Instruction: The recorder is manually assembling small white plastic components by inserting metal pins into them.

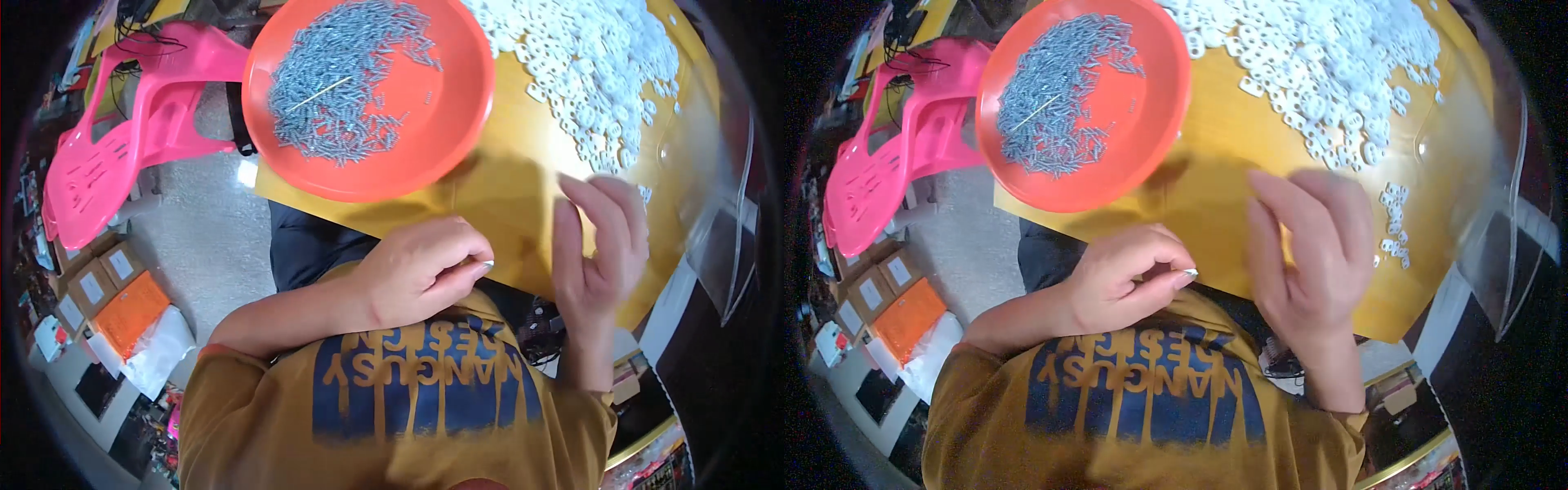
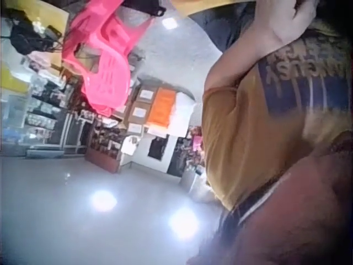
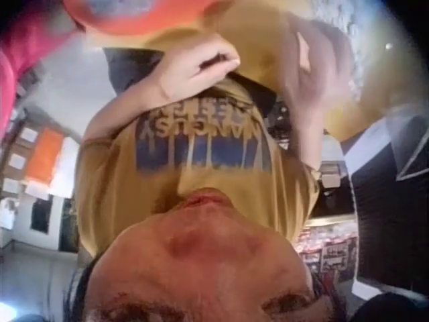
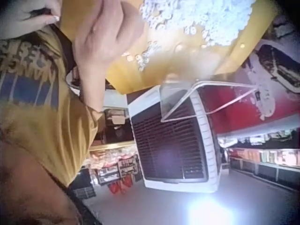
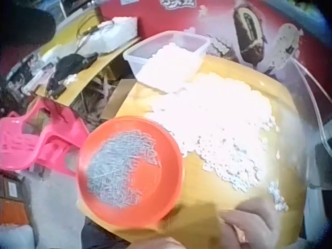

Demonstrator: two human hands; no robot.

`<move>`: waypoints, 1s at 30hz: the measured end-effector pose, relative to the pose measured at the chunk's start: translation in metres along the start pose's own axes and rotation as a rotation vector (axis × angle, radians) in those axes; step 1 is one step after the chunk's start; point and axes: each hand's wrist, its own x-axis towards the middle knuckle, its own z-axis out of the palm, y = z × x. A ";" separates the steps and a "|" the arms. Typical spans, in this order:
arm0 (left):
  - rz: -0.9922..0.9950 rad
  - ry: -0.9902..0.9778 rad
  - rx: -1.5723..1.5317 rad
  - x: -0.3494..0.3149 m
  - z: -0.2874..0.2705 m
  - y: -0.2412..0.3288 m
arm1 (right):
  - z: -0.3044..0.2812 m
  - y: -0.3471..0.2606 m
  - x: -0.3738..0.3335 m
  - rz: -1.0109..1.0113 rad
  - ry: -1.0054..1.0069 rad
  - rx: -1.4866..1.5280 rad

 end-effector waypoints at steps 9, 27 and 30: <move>0.118 -0.070 -0.140 -0.002 -0.013 -0.022 | 0.046 -0.023 0.079 -0.214 -0.410 -0.200; 0.158 -0.135 -0.222 -0.001 -0.019 -0.027 | 0.069 -0.025 0.110 -0.272 -0.713 -0.316; 0.140 -0.115 -0.223 -0.003 -0.018 -0.026 | 0.070 -0.027 0.109 -0.296 -0.719 -0.329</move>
